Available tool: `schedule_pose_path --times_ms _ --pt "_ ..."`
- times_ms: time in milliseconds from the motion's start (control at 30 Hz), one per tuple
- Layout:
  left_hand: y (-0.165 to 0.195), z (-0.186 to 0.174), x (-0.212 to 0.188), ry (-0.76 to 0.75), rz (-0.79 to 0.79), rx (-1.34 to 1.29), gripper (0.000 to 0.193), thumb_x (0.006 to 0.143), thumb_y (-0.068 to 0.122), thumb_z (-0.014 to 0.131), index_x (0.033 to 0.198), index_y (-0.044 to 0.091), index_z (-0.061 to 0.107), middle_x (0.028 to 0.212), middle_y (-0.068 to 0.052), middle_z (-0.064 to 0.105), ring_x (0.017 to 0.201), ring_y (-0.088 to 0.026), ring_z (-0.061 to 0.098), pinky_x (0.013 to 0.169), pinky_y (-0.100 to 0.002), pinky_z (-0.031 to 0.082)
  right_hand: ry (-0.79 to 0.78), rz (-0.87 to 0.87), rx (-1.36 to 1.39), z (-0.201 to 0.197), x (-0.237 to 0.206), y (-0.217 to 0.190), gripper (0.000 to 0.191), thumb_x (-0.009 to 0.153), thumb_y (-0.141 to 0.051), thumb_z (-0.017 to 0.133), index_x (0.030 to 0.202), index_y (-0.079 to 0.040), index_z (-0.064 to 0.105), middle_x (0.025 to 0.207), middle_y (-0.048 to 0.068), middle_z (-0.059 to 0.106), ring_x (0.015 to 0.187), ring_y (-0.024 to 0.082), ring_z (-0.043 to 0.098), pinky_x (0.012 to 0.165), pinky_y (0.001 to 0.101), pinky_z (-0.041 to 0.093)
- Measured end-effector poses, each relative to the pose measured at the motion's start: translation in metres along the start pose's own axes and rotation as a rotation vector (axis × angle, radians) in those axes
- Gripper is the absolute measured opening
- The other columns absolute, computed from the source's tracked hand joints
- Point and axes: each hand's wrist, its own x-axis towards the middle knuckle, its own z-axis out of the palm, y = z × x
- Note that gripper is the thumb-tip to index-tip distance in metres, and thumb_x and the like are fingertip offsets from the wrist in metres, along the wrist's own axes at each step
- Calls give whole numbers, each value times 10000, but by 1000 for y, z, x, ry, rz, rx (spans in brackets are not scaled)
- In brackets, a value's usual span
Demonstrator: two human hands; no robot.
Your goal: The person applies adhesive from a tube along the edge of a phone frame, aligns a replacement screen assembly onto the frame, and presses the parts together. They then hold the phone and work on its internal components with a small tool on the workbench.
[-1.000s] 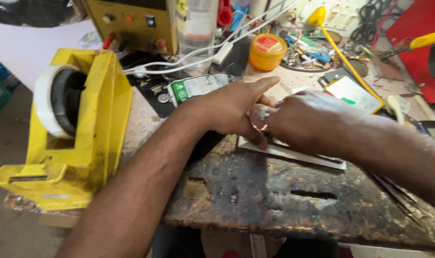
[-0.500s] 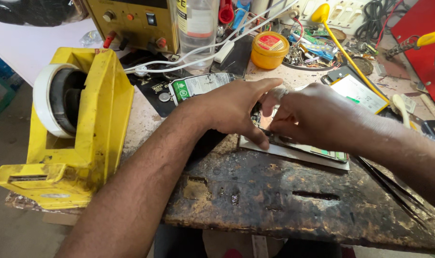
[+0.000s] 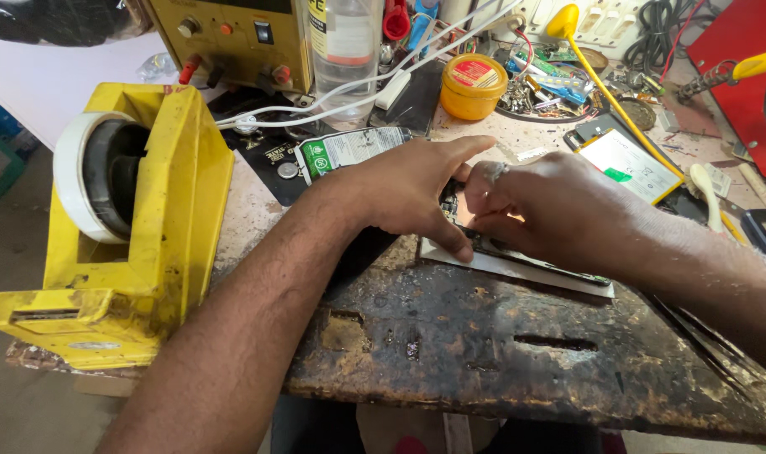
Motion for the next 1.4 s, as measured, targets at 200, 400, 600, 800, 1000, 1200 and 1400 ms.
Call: schedule_pose_path --times_ms 200,400,600,800,1000,1200,1400 --pt "0 0 0 6 13 23 1326 500 367 978 1573 54 264 1340 -150 681 1300 -246 614 1112 -337 433 74 -150 16 6 -3 0 177 820 -287 706 936 -155 720 789 110 726 713 408 674 639 546 520" --pt "1 -1 0 16 1 50 1328 494 378 989 1566 56 274 1352 -162 652 1277 -261 618 1094 -342 447 -127 -38 -71 18 3 7 194 924 -327 621 1010 -157 659 759 163 686 799 396 661 751 537 511" --pt "1 0 0 22 26 40 1321 503 375 993 1563 42 278 1350 -163 657 1278 -261 628 1096 -339 453 59 -193 -16 21 8 11 153 862 -268 649 865 -117 676 695 171 668 766 438 631 663 556 499" --pt "0 0 1 1 -19 32 1332 494 363 984 1570 59 260 1343 -148 664 1264 -246 635 1088 -328 459 -92 -66 -96 5 8 -7 180 929 -293 617 896 -124 669 698 158 684 745 393 688 706 543 530" --pt "-4 3 1 13 57 -23 1345 505 328 996 1574 25 238 1402 -123 648 1293 -226 631 1090 -322 463 -282 10 -229 -17 0 -41 141 855 -228 643 995 -211 652 732 140 696 775 357 723 716 537 546" --pt "-4 2 2 -5 21 -11 1347 497 341 977 1579 37 233 1375 -120 666 1275 -221 647 1089 -310 477 -194 -30 -202 -19 -2 -42 111 898 -216 626 995 -167 645 706 150 700 740 346 724 714 537 539" --pt "-5 2 2 1 43 9 1337 521 375 982 1575 35 233 1392 -107 662 1340 -224 588 1124 -329 422 -32 -97 39 -16 -3 -8 254 869 -280 672 1095 -215 769 869 103 782 753 299 761 722 450 593"
